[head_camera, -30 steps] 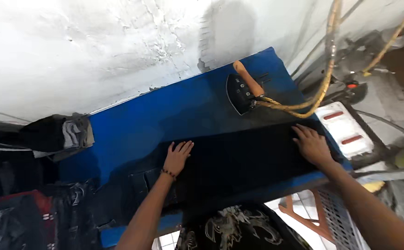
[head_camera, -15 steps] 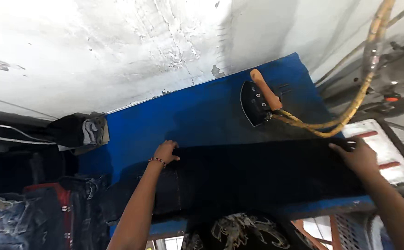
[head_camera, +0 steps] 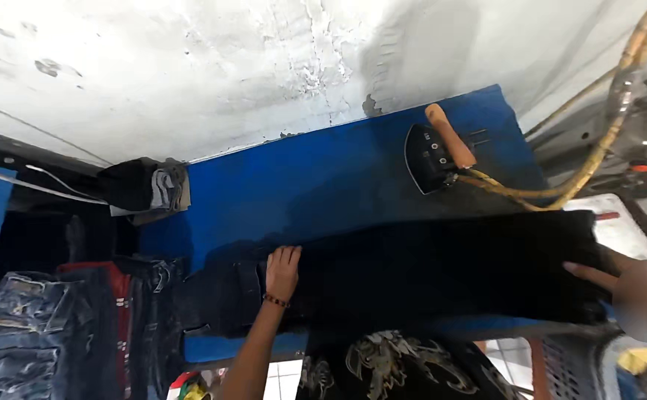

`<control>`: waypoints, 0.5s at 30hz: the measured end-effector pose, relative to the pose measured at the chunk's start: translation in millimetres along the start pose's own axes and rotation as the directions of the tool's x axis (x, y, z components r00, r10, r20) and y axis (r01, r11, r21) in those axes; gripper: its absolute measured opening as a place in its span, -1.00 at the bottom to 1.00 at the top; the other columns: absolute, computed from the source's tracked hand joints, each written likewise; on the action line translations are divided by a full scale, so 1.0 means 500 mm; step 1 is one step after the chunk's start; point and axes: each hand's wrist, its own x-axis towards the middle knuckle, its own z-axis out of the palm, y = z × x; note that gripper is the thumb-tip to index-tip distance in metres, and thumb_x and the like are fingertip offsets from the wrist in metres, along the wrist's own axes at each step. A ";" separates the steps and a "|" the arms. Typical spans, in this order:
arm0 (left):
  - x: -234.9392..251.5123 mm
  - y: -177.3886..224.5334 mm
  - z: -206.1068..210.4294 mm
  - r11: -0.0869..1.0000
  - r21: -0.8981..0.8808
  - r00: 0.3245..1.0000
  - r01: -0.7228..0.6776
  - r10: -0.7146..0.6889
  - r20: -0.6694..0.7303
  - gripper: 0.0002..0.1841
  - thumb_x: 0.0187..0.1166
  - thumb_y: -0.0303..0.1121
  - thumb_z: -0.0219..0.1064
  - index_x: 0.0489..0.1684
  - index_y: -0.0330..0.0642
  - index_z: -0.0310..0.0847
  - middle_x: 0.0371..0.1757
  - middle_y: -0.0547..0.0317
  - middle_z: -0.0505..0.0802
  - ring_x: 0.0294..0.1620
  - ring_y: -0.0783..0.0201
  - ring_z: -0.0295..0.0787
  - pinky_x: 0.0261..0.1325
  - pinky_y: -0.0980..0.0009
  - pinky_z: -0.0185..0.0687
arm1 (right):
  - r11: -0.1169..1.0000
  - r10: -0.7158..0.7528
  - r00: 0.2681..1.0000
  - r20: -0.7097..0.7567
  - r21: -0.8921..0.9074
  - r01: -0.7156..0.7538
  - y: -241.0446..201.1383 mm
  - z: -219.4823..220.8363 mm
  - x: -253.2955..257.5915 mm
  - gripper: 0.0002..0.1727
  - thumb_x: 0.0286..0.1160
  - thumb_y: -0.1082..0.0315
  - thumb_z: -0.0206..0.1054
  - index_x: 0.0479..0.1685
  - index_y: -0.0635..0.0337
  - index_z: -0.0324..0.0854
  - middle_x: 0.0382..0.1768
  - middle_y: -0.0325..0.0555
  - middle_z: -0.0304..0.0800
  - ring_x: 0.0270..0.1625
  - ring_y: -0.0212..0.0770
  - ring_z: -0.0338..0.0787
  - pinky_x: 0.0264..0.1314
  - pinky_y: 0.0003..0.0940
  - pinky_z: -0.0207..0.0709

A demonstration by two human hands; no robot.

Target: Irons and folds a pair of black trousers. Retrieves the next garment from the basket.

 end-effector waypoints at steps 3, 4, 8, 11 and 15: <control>-0.071 -0.018 0.026 0.992 -0.019 0.989 -0.121 0.119 -0.083 -0.54 0.27 -0.78 0.37 0.16 -0.23 0.84 0.04 -0.21 0.90 0.14 -0.31 0.83 0.09 -0.20 0.70 | 0.991 -0.113 0.988 -0.108 -0.080 0.105 -0.127 0.097 -0.086 -0.39 0.64 0.22 0.35 0.62 0.27 0.37 0.05 0.48 0.74 0.08 0.37 0.77 0.12 0.48 0.51; -0.086 -0.022 0.030 0.989 -0.030 0.987 -0.143 0.140 -0.085 -0.50 0.26 -0.78 0.37 0.19 -0.19 0.84 0.06 -0.19 0.90 0.15 -0.29 0.83 0.11 -0.18 0.71 | 0.986 -0.142 0.982 -0.122 -0.105 0.130 -0.177 0.142 -0.118 -0.35 0.64 0.21 0.35 0.66 0.28 0.32 0.02 0.48 0.74 0.05 0.38 0.78 0.12 0.48 0.53; -0.118 -0.032 0.036 0.982 -0.074 0.982 -0.176 0.170 -0.082 -0.49 0.28 -0.80 0.35 0.21 -0.19 0.83 0.17 -0.15 0.89 0.24 -0.26 0.81 0.20 -0.14 0.69 | 0.946 -0.259 0.960 0.105 -0.171 0.274 -0.307 0.349 -0.188 -0.17 0.74 0.00 0.22 0.87 0.21 0.01 0.03 0.34 0.80 -0.02 0.26 0.85 0.10 0.27 0.66; -0.118 -0.036 0.034 0.980 -0.081 0.982 -0.182 0.177 -0.071 -0.50 0.34 -0.79 0.32 0.25 -0.20 0.82 0.23 -0.14 0.88 0.31 -0.24 0.79 0.28 -0.12 0.67 | 0.920 -0.303 0.953 0.012 -0.258 0.296 -0.292 0.467 -0.152 -0.15 0.77 -0.11 0.13 0.86 0.28 0.06 0.61 0.40 0.43 0.56 0.38 0.55 0.55 0.37 0.34; -0.121 -0.036 0.029 0.979 -0.085 0.982 -0.188 0.186 -0.033 -0.49 0.38 -0.78 0.30 0.31 -0.22 0.78 0.29 -0.14 0.86 0.38 -0.23 0.75 0.37 -0.09 0.63 | 0.829 -0.432 0.877 -0.212 -0.476 0.293 -0.149 0.584 -0.006 -0.03 0.68 -0.30 0.05 0.88 0.25 0.03 0.88 0.31 -0.09 0.89 0.41 -0.10 0.75 0.58 -0.34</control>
